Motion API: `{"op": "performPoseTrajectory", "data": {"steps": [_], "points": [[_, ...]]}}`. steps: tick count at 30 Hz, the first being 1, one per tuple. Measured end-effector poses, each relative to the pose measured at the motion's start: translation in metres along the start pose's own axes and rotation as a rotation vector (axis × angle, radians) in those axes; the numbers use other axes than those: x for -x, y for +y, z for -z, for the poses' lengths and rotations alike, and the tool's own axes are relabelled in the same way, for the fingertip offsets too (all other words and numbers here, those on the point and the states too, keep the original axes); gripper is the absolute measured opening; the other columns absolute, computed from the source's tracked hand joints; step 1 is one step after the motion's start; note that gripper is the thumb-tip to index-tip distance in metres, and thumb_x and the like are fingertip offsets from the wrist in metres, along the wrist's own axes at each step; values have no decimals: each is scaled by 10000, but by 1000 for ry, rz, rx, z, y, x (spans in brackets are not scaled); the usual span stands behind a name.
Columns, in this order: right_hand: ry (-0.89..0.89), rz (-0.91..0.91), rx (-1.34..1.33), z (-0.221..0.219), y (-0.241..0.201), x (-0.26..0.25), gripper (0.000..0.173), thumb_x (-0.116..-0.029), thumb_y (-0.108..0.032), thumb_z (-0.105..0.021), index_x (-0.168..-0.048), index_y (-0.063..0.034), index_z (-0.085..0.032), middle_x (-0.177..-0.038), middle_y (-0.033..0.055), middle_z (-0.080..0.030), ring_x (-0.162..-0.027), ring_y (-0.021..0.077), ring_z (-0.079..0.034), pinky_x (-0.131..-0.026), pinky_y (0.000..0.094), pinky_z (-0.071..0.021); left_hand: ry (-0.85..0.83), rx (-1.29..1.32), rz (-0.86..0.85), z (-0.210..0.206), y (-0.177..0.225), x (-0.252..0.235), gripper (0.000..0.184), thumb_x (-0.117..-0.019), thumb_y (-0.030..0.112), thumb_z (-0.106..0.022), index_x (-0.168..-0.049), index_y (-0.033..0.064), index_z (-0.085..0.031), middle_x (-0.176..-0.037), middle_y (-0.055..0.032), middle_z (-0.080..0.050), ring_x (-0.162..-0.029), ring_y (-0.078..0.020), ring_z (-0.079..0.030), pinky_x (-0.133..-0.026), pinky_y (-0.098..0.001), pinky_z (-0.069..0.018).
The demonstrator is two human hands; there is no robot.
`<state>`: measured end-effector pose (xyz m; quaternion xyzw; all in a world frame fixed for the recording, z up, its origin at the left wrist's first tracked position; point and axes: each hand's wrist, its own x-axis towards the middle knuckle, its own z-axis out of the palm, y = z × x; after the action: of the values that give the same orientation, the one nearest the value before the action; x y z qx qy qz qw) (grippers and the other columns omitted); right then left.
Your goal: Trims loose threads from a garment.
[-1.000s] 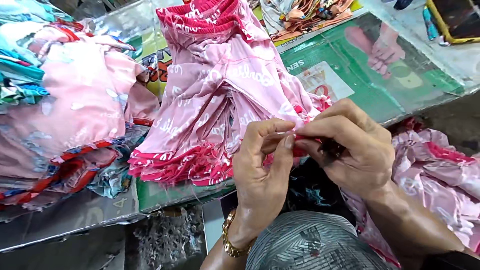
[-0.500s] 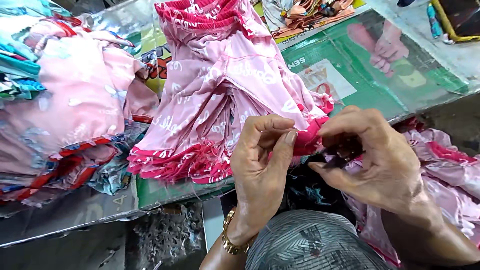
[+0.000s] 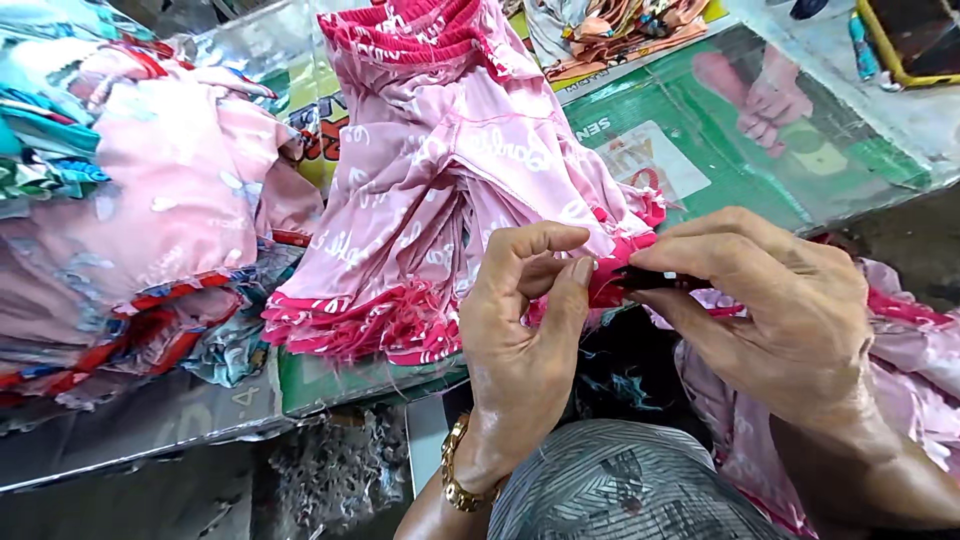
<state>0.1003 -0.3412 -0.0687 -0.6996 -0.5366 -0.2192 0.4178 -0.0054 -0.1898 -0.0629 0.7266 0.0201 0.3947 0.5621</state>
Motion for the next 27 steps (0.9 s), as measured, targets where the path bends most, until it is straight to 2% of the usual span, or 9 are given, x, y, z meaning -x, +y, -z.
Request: {"op": "performPoseTrajectory", "data": {"steps": [7, 8, 11, 14, 17, 19, 23, 25, 27], "points": [[35, 14, 6, -2, 4, 4, 89, -973, -109, -675, -1009, -58, -738, -987, 103, -738, -886, 154, -678, -710, 304, -473, -14, -12, 1, -2, 0, 1, 200, -966, -13, -612, -1157, 45, -613, -982, 7, -693, -825, -50, -692, -757, -216, -606], [35, -1, -47, -3, 5, 4, 86, -969, -107, -679, -1004, -54, -737, -982, 97, -736, -885, 142, -677, -710, 289, -475, -10, -9, 3, -2, -1, 1, 201, -965, -13, -614, -1158, 45, -617, -980, 4, -693, -822, -54, -693, -754, -218, -607], [-16, -125, -379, -3, 10, 1, 180, -930, -148, -722, -1082, -67, -670, -1001, -23, -664, -880, -10, -636, -739, 120, -550, 4, 19, 28, -1, -5, 3, 204, -975, -18, -598, -1165, 56, -612, -964, 13, -693, -822, -48, -688, -754, -207, -598], [-40, -107, -340, -15, 11, -4, 323, -884, -177, -769, -1147, -57, -624, -995, -11, -644, -827, -16, -603, -683, 114, -515, 21, 59, 107, -1, -10, 4, 204, -991, -2, -586, -1178, 75, -610, -865, 27, -706, -730, -28, -673, -663, -174, -571], [45, -10, -272, -33, 12, -11, 92, -928, -85, -702, -961, 1, -710, -865, 66, -653, -742, 53, -606, -622, 173, -478, 19, 78, 180, -1, -15, 4, 204, -1000, 17, -584, -1192, 77, -615, -806, 11, -708, -665, -35, -664, -605, -171, -553], [89, -73, -503, -32, 15, -15, 65, -968, -47, -645, -941, 9, -666, -880, 16, -631, -775, -1, -596, -670, 125, -508, 40, 104, 224, 1, -19, 5, 174, -1005, 38, -587, -1166, 91, -625, -775, 13, -695, -619, -15, -629, -556, -144, -512], [147, -204, -875, -15, 21, -15, 108, -1039, -227, -601, -971, -147, -627, -831, -104, -572, -640, -30, -510, -534, 133, -432, 58, 186, 276, 8, -22, 5, 161, -1014, 69, -593, -1162, 111, -638, -769, 12, -681, -607, -7, -610, -551, -137, -502], [49, -210, -770, -8, 20, -10, 113, -1007, -256, -649, -975, -149, -631, -841, -109, -583, -684, -34, -542, -568, 125, -462, 61, 223, 285, 9, -23, 5, 165, -1012, 74, -598, -1165, 119, -639, -778, 13, -686, -625, -11, -622, -572, -141, -514], [-117, -229, -450, -3, 14, -3, 289, -935, -348, -698, -1093, -136, -583, -896, -113, -575, -755, -82, -544, -611, 74, -465, 63, 254, 272, 9, -23, 4, 168, -1010, 69, -603, -1167, 117, -638, -796, 12, -690, -663, -22, -644, -627, -165, -549]]}}
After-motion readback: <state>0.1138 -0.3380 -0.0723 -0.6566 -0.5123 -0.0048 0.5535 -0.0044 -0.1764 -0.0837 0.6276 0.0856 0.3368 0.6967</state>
